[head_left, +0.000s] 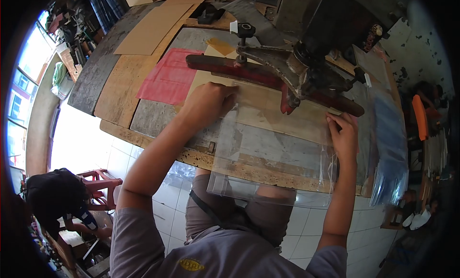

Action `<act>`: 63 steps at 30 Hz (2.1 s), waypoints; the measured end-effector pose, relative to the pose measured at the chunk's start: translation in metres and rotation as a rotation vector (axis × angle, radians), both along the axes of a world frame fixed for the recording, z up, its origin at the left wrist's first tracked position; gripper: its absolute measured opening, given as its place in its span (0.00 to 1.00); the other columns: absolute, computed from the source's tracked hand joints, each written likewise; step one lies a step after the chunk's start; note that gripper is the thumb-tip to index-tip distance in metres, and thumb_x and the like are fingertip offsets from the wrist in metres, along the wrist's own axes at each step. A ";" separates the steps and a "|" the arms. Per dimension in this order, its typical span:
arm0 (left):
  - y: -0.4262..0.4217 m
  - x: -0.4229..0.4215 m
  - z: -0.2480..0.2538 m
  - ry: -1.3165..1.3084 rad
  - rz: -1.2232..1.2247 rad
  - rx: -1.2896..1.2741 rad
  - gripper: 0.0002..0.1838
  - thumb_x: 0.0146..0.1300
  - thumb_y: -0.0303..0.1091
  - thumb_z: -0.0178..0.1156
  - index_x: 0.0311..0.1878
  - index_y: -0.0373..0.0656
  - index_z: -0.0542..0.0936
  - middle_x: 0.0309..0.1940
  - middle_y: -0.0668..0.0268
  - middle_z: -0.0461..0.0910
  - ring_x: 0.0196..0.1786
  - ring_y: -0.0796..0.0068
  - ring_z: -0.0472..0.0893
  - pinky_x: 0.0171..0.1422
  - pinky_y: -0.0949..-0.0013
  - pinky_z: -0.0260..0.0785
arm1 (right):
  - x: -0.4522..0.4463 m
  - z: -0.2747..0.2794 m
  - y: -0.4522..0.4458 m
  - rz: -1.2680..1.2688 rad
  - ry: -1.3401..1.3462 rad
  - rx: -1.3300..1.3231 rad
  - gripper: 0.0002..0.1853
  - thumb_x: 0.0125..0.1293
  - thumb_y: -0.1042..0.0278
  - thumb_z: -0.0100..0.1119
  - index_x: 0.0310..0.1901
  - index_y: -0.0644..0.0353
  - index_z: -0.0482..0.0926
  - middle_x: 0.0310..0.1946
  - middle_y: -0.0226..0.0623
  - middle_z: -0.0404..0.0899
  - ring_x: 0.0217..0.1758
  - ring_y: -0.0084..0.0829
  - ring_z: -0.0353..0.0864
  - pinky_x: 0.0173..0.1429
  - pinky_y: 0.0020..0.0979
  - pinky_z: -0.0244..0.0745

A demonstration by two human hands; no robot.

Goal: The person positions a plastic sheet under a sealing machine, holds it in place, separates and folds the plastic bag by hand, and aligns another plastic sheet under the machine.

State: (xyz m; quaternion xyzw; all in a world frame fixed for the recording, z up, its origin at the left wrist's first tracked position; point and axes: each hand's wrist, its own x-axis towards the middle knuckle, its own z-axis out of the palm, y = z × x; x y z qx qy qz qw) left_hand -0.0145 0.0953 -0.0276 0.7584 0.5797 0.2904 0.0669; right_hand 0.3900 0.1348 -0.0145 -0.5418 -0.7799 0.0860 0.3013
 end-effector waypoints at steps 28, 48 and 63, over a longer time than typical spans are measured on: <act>-0.157 -0.008 -0.006 -0.024 0.280 0.169 0.25 0.72 0.41 0.65 0.68 0.43 0.82 0.69 0.53 0.78 0.75 0.48 0.74 0.79 0.47 0.62 | 0.023 -0.024 -0.136 -0.228 0.043 0.293 0.16 0.83 0.72 0.53 0.66 0.61 0.83 0.65 0.42 0.82 0.69 0.44 0.80 0.77 0.44 0.68; -0.155 -0.017 -0.195 0.053 0.517 0.752 0.53 0.65 0.49 0.68 0.85 0.51 0.47 0.84 0.35 0.45 0.87 0.24 0.40 0.85 0.18 0.31 | 0.029 -0.139 -0.147 -0.361 0.043 0.805 0.30 0.86 0.48 0.30 0.60 0.58 0.82 0.68 0.45 0.79 0.79 0.51 0.64 0.82 0.58 0.52; -0.159 -0.013 -0.192 0.040 0.562 0.703 0.58 0.62 0.48 0.77 0.85 0.58 0.46 0.85 0.40 0.44 0.86 0.22 0.43 0.82 0.18 0.40 | 0.030 -0.146 -0.146 -0.353 0.102 0.796 0.30 0.86 0.46 0.31 0.60 0.57 0.83 0.67 0.44 0.80 0.79 0.50 0.66 0.83 0.58 0.50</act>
